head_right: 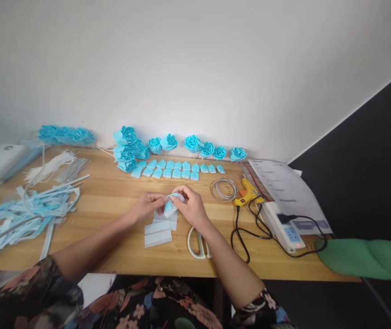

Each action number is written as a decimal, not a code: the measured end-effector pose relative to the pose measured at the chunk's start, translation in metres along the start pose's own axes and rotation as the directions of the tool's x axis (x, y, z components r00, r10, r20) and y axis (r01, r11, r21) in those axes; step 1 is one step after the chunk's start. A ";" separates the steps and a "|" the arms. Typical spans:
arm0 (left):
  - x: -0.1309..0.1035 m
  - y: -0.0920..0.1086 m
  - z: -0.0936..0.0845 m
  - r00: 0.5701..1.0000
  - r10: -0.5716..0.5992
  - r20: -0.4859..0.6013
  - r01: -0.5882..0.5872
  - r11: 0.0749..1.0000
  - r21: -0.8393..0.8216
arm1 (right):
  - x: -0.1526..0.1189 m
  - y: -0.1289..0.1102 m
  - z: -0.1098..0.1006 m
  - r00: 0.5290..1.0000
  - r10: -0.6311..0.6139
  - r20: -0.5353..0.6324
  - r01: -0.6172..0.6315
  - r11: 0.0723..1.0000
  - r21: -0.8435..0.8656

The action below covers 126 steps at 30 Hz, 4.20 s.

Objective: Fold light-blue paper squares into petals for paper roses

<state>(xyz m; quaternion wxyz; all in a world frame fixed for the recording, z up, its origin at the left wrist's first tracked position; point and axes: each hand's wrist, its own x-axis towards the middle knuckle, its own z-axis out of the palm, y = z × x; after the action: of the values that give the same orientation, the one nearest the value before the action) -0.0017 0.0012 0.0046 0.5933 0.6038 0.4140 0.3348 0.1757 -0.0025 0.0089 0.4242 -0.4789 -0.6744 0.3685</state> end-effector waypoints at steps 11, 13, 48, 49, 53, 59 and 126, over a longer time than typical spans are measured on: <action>0.002 -0.003 -0.001 1.000 -0.026 -0.005 0.026 0.991 -0.130 | 0.002 0.002 -0.002 0.967 -0.255 0.019 0.256 0.960 -0.111; 0.002 -0.004 -0.001 1.000 -0.009 -0.003 0.009 0.991 -0.133 | 0.002 0.002 -0.002 0.968 -0.250 0.024 0.251 0.961 -0.118; 0.004 -0.009 0.000 0.988 0.040 -0.148 -0.055 0.994 -0.097 | 0.000 -0.003 -0.005 0.980 0.056 0.192 -0.041 0.996 -0.082; 0.004 -0.009 0.000 0.988 0.048 -0.148 -0.061 0.994 -0.088 | 0.000 -0.004 -0.005 0.977 0.053 0.205 -0.035 0.995 -0.091; 0.004 -0.012 0.002 0.982 0.095 -0.164 -0.106 0.993 -0.060 | 0.000 -0.004 -0.004 0.974 0.026 0.223 0.017 0.981 -0.191; 0.003 -0.011 0.003 0.982 0.091 -0.164 -0.104 0.992 -0.073 | 0.001 -0.006 -0.004 0.985 0.001 0.174 0.047 0.963 -0.266; 0.004 -0.007 0.000 0.999 0.005 -0.035 -0.007 0.998 -0.061 | 0.000 -0.003 -0.003 0.997 0.022 0.070 -0.013 0.993 -0.121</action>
<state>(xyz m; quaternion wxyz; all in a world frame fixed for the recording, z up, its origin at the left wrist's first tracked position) -0.0005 0.0039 -0.0023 0.6031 0.5806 0.4120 0.3598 0.1775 -0.0032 0.0125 0.3669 -0.4960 -0.7061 0.3476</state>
